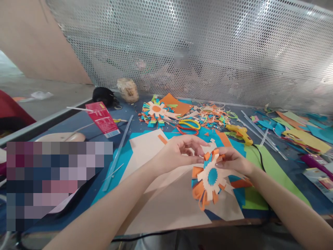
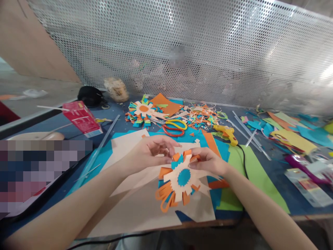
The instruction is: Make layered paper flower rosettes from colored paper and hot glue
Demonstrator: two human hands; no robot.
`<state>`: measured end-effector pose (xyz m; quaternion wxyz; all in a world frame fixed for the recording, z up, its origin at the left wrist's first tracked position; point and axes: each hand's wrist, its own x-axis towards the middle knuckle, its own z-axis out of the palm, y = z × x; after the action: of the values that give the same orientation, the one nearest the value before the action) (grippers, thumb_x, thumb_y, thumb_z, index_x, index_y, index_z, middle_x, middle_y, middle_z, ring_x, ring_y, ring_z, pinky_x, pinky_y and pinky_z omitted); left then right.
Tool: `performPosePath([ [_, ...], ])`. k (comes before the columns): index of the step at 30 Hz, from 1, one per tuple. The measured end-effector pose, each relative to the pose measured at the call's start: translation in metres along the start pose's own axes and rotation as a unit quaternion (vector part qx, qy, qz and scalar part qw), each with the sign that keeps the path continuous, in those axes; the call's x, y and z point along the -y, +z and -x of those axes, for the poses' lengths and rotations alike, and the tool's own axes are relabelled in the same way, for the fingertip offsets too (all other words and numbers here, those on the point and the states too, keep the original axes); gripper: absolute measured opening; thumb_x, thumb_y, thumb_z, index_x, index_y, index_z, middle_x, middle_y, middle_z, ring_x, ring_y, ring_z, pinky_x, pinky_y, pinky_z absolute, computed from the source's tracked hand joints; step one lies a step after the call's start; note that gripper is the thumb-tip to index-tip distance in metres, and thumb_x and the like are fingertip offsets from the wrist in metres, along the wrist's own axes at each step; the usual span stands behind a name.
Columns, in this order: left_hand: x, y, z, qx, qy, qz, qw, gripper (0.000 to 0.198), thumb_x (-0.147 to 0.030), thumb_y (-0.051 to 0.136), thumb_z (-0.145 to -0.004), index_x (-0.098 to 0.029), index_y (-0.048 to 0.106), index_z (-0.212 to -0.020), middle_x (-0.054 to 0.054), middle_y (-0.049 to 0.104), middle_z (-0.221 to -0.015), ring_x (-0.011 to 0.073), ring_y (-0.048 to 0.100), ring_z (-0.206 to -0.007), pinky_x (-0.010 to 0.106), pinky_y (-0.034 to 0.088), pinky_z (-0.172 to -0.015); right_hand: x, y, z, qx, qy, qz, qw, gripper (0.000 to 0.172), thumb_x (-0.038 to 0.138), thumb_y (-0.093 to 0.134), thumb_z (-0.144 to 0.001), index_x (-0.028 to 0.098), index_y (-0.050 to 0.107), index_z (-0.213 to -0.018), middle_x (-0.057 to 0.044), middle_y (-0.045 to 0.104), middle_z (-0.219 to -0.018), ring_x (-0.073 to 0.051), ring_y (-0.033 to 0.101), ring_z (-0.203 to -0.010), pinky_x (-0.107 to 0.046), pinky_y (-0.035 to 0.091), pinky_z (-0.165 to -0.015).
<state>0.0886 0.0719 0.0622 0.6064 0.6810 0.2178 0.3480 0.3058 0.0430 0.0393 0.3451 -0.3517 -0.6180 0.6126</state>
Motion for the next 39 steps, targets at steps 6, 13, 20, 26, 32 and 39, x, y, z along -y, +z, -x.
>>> performPosePath([
  [6,0.0026,-0.0013,-0.0007,-0.01,0.007,0.001,1.0,0.027,-0.019,0.07,-0.064,-0.018,0.062,-0.09,0.0,0.059,-0.073,0.0119,0.058,-0.073,0.024,0.046,-0.066,-0.0005,0.0002,0.0008,0.004,0.014,0.001,1.0,0.021,0.032,0.071,-0.066,0.016,0.064,-0.079,0.002,0.057,-0.067,-0.006,0.051,-0.059,-0.017,0.043,-0.056],
  [13,0.0027,0.0001,-0.0002,-0.007,0.011,0.006,1.0,0.027,-0.017,0.07,-0.064,-0.018,0.062,-0.089,-0.001,0.059,-0.072,0.0104,0.057,-0.071,0.022,0.045,-0.064,-0.0012,0.0005,0.0003,0.008,0.016,-0.006,1.0,0.021,0.031,0.071,-0.066,0.016,0.064,-0.078,0.002,0.055,-0.067,-0.005,0.05,-0.059,-0.016,0.043,-0.057],
  [20,0.0009,0.0018,0.0,0.002,-0.003,0.006,1.0,0.033,-0.017,0.072,-0.061,-0.017,0.062,-0.092,0.0,0.06,-0.072,0.0101,0.056,-0.067,0.023,0.044,-0.062,-0.001,0.0004,0.0007,0.004,0.019,0.002,1.0,0.023,0.033,0.071,-0.065,0.016,0.064,-0.078,0.002,0.053,-0.065,-0.005,0.049,-0.058,-0.016,0.044,-0.055],
  [26,0.0035,0.001,-0.0004,0.001,-0.001,-0.004,1.0,0.031,-0.017,0.071,-0.062,-0.017,0.062,-0.091,-0.001,0.059,-0.072,0.0099,0.055,-0.067,0.023,0.043,-0.061,0.0015,0.0018,0.0007,0.005,0.021,0.011,1.0,0.02,0.032,0.071,-0.065,0.016,0.063,-0.072,0.002,0.053,-0.064,-0.006,0.049,-0.058,-0.016,0.043,-0.055],
  [32,0.0035,0.0022,0.0006,0.013,-0.012,0.0,1.0,0.031,-0.018,0.072,-0.062,-0.018,0.062,-0.091,-0.001,0.059,-0.073,0.0102,0.056,-0.069,0.023,0.041,-0.061,-0.0015,0.0007,0.0016,0.024,0.035,-0.01,0.999,0.022,0.03,0.071,-0.066,0.017,0.065,-0.082,0.002,0.057,-0.069,-0.006,0.052,-0.062,-0.017,0.044,-0.06],
  [39,0.0002,0.0039,-0.0001,0.011,-0.005,-0.011,1.0,0.03,-0.017,0.071,-0.062,-0.017,0.062,-0.09,0.0,0.059,-0.074,0.0105,0.055,-0.068,0.023,0.041,-0.061,-0.001,-0.0007,0.0016,0.035,0.022,0.013,0.999,0.018,0.028,0.067,-0.071,0.017,0.065,-0.085,0.001,0.059,-0.072,-0.006,0.053,-0.064,-0.017,0.043,-0.061],
])
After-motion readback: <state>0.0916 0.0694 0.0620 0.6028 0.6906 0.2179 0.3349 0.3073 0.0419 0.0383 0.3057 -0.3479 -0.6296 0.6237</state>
